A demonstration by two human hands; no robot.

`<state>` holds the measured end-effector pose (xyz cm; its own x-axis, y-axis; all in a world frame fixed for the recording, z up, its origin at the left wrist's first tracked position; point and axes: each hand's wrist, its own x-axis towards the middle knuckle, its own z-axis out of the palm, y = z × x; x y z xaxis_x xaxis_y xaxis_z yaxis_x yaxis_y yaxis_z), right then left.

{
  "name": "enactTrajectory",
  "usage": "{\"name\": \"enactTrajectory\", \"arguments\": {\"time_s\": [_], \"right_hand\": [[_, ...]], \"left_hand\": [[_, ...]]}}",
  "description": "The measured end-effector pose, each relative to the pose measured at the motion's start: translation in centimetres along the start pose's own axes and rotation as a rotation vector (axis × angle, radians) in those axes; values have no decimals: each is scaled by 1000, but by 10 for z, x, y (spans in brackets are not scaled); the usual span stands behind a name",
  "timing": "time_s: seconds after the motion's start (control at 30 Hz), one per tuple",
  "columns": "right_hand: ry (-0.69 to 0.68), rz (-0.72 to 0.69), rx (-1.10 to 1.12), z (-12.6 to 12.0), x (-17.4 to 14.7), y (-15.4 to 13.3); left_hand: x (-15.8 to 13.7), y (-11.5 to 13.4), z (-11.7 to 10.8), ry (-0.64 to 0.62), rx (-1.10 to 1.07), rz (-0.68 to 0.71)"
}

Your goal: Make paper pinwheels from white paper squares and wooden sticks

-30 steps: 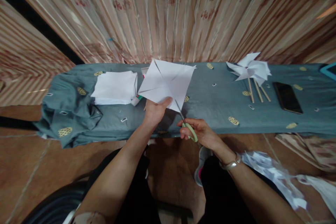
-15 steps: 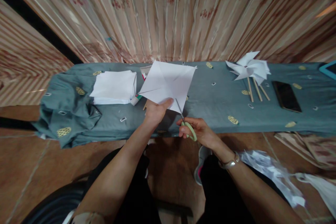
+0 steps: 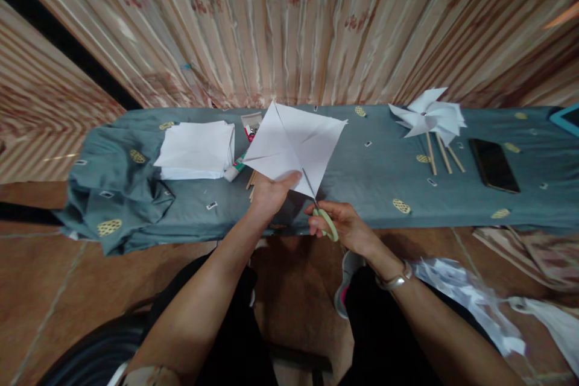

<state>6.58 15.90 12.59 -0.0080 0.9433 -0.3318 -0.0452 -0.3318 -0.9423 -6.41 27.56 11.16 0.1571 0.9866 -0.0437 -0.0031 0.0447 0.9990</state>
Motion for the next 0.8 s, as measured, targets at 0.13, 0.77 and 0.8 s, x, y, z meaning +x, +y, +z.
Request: {"name": "enactTrajectory", "arguments": {"time_s": [0.13, 0.77, 0.8], "right_hand": [[9, 17, 20, 2, 0, -1], [58, 55, 26, 1, 0, -3], [61, 57, 26, 2, 1, -3]], "left_hand": [[1, 1, 0, -5, -17, 28], [-9, 11, 5, -3, 5, 4], [-9, 11, 5, -1, 1, 2]]}}
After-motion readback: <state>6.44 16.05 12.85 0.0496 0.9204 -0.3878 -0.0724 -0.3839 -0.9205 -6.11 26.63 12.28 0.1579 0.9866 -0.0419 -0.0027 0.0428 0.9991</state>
